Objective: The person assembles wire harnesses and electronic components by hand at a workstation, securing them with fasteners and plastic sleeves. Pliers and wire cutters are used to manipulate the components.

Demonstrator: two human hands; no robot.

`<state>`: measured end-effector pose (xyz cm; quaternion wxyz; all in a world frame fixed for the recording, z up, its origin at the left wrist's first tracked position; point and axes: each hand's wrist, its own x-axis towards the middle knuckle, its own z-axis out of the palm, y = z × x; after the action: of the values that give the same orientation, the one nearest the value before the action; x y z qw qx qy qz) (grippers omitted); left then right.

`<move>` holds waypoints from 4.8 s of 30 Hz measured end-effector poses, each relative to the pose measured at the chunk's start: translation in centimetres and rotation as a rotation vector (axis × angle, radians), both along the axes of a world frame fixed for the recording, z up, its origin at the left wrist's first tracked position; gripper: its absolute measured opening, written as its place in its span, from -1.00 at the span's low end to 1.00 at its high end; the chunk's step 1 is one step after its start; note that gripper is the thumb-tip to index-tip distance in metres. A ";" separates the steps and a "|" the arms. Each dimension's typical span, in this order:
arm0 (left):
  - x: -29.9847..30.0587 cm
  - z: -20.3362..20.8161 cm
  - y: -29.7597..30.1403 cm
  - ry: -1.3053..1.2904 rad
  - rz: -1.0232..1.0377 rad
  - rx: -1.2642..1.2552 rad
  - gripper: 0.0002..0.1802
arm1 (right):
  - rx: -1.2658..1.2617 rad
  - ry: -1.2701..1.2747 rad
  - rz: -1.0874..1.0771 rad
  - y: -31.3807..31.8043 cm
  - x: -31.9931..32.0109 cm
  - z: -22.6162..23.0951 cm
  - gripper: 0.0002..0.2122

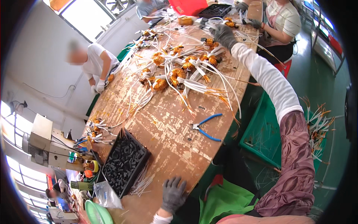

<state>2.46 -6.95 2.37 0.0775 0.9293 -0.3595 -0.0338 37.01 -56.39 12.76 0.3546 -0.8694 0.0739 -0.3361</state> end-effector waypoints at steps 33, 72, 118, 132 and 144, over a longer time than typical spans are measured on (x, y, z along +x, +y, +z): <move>-0.9 -3.3 0.2 -0.028 0.474 -0.138 -0.56 | -0.721 0.768 -0.511 -3.3 14.4 -8.5 -0.46; -10.2 19.4 6.2 -0.204 0.193 -1.562 -0.29 | -0.844 -0.754 0.544 33.9 -36.3 27.0 -0.72; -14.6 -6.3 19.9 0.282 0.973 -1.973 -0.66 | -0.551 0.895 1.685 45.2 -32.5 -7.3 -0.47; -18.0 -2.1 21.8 0.098 1.397 -0.427 -0.47 | -0.105 0.906 1.624 44.9 -31.6 -10.5 -0.79; -13.3 -3.5 15.5 -0.441 0.792 -0.251 -0.44 | -0.223 0.887 1.654 44.6 -31.2 -9.2 -0.74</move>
<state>-10.84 8.57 -1.16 0.1181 0.9634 0.0135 0.2403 5.80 -11.83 3.52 0.3349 -0.7234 -0.4705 0.3784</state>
